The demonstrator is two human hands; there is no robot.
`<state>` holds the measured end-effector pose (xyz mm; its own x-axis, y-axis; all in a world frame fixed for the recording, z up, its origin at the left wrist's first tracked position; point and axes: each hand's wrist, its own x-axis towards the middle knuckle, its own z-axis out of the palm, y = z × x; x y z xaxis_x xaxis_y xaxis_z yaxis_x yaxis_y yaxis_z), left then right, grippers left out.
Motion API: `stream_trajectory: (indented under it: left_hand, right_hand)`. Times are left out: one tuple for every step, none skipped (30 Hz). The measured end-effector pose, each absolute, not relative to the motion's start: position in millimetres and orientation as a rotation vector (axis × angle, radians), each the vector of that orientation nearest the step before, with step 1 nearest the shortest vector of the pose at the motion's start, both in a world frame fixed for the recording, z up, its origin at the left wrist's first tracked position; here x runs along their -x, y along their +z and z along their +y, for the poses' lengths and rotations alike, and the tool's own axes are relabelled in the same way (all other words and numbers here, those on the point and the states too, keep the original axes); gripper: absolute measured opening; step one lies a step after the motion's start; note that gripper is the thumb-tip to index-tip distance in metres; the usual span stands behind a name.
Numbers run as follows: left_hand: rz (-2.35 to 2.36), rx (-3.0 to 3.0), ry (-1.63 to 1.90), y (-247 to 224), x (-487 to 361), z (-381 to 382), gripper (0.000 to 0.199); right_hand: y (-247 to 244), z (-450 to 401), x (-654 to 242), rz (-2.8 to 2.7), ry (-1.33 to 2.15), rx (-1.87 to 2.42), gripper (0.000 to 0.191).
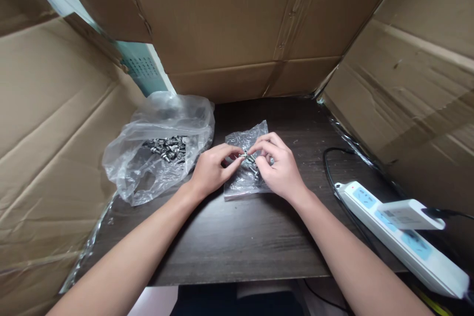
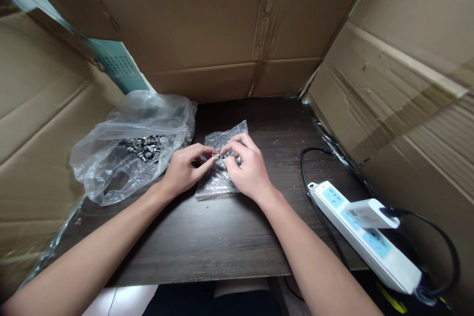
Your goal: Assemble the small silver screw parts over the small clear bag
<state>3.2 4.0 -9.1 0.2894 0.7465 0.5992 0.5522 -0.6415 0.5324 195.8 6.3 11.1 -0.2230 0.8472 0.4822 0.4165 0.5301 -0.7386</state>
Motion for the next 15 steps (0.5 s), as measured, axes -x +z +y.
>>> stream_trajectory:
  left_hand:
    - [1.198, -2.337, 1.277, -9.1, -3.2, 4.0, 0.01]
    - [1.195, -2.339, 1.282, -9.1, -3.2, 4.0, 0.011]
    - [1.192, -2.341, 1.286, -9.1, -3.3, 4.0, 0.011]
    - [1.191, -2.341, 1.289, -9.1, -3.4, 4.2, 0.011]
    - [1.19, -2.34, 1.29, -9.1, -3.4, 4.4, 0.011]
    - [1.189, -2.339, 1.291, -9.0, -3.5, 4.6, 0.011]
    - [1.189, -2.337, 1.292, -8.9, -3.5, 4.8, 0.011]
    - [1.19, -2.337, 1.292, -8.9, -3.5, 4.9, 0.01]
    - [1.19, -2.336, 1.293, -8.8, -3.5, 5.0, 0.01]
    - [1.189, -2.336, 1.294, -8.9, -3.4, 5.0, 0.01]
    - [1.188, -2.335, 1.295, -9.0, -3.3, 5.0, 0.01]
    - [1.186, -2.334, 1.297, -9.1, -3.3, 5.0, 0.01]
    - [1.182, -2.334, 1.297, -9.3, -3.2, 4.9, 0.01]
    - [1.178, -2.334, 1.298, -9.5, -3.2, 4.9, 0.01]
    - [1.178, -2.337, 1.298, -9.8, -3.2, 4.9, 0.01]
  right_hand:
    - [10.5, 6.6, -196.0, -1.839, 0.579, 1.051, 0.025]
    - [9.4, 7.2, -196.4, -1.849, 0.581, 1.071, 0.025]
    - [7.8, 8.0, -196.8, -1.869, 0.584, 1.102, 0.024]
    - [6.1, 8.8, -197.2, -1.894, 0.59, 1.138, 0.022]
    - [4.7, 9.4, -197.6, -1.917, 0.595, 1.172, 0.02]
    - [3.8, 9.8, -197.8, -1.933, 0.598, 1.193, 0.019]
    - [3.7, 9.9, -197.7, -1.939, 0.601, 1.195, 0.019]
    - [4.4, 9.5, -197.5, -1.933, 0.601, 1.176, 0.02]
    - [5.7, 8.9, -197.2, -1.913, 0.594, 1.139, 0.022]
    - [7.5, 8.1, -196.7, -1.887, 0.579, 1.093, 0.025]
    - [9.3, 7.3, -196.3, -1.862, 0.56, 1.05, 0.027]
    - [10.8, 6.6, -196.0, -1.843, 0.538, 1.016, 0.028]
    - [11.6, 6.3, -195.9, -1.829, 0.519, 0.998, 0.028]
    - [11.5, 6.4, -195.9, -1.824, 0.507, 0.998, 0.028]
    - [10.5, 6.9, -196.2, -1.832, 0.505, 1.017, 0.028]
